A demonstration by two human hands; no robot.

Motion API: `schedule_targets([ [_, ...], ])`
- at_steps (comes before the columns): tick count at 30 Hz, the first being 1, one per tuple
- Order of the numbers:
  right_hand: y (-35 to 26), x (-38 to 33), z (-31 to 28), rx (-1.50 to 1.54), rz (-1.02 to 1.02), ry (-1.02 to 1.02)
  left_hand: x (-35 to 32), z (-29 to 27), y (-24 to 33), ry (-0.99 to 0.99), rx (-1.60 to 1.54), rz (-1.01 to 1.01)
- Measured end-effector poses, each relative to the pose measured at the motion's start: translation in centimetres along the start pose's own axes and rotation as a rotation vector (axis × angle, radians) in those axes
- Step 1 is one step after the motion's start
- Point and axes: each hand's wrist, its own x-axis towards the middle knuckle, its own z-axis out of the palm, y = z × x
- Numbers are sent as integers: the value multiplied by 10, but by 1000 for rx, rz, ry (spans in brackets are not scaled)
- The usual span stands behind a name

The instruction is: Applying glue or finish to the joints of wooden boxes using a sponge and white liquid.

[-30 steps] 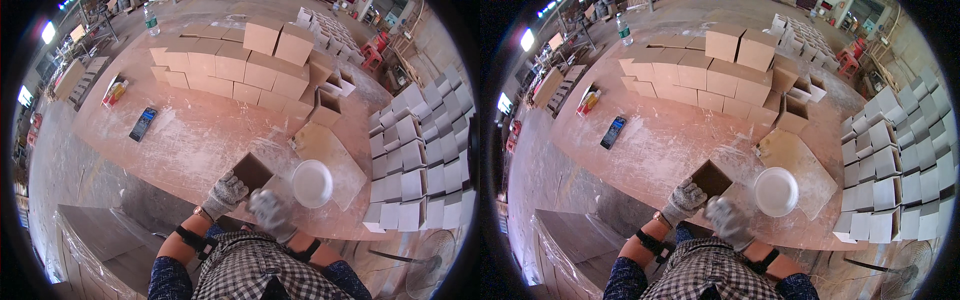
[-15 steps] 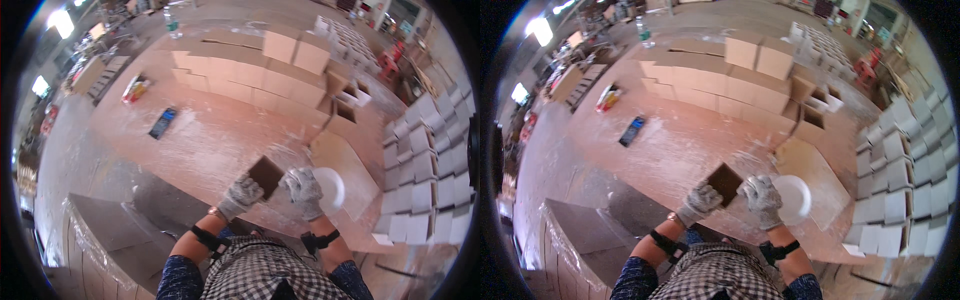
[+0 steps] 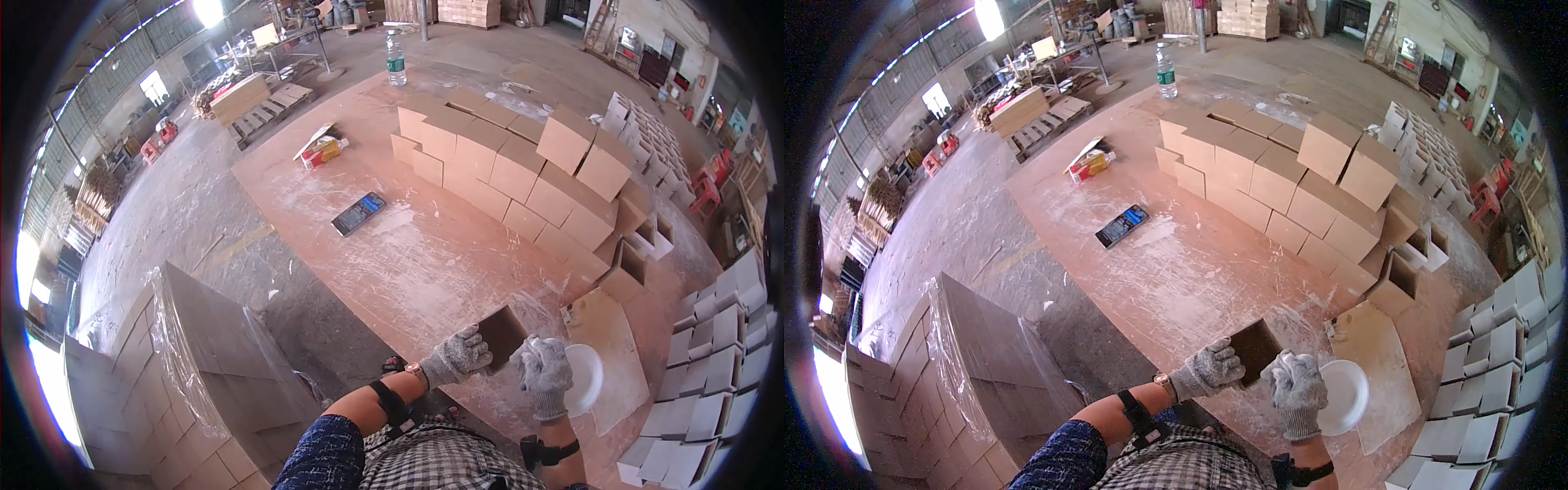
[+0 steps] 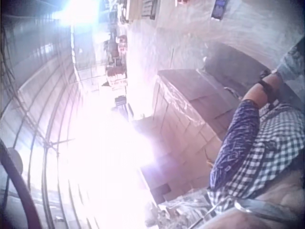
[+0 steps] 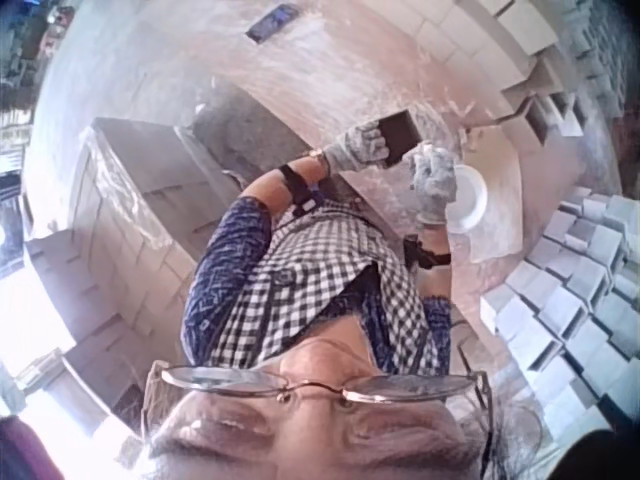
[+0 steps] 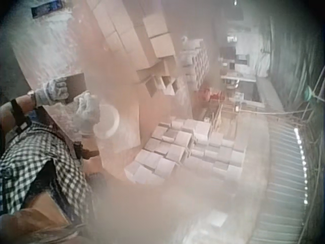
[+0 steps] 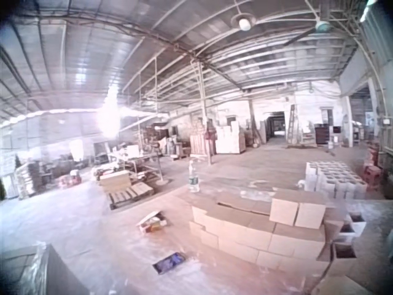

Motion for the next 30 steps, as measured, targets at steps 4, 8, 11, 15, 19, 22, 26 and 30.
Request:
schedule_targets([
  [4, 12, -32, 30, -237, -257, -95, 3, 2, 0, -17, -25, -17],
  [8, -33, -35, 20, -136, -240, -229, -3, 2, -1, -80, -17, -56],
  [11, -30, -10, 12, -4, -49, -162, -5, 7, -2, -52, -27, -30],
  [15, -6, -9, 19, -170, 16, -117, -6, 5, -1, -10, 19, -10],
  [19, -36, -36, 24, -186, -207, -195, -12, 8, 0, -83, 21, -12],
  [22, -48, -35, 15, -86, -302, -288, -13, 3, 4, -105, 50, -23],
  [26, -6, -51, 11, 79, -228, -150, -9, -10, 4, -197, 229, 60],
  [30, 22, -80, 6, 182, 64, 24, 4, -17, 8, -283, 181, 26],
])
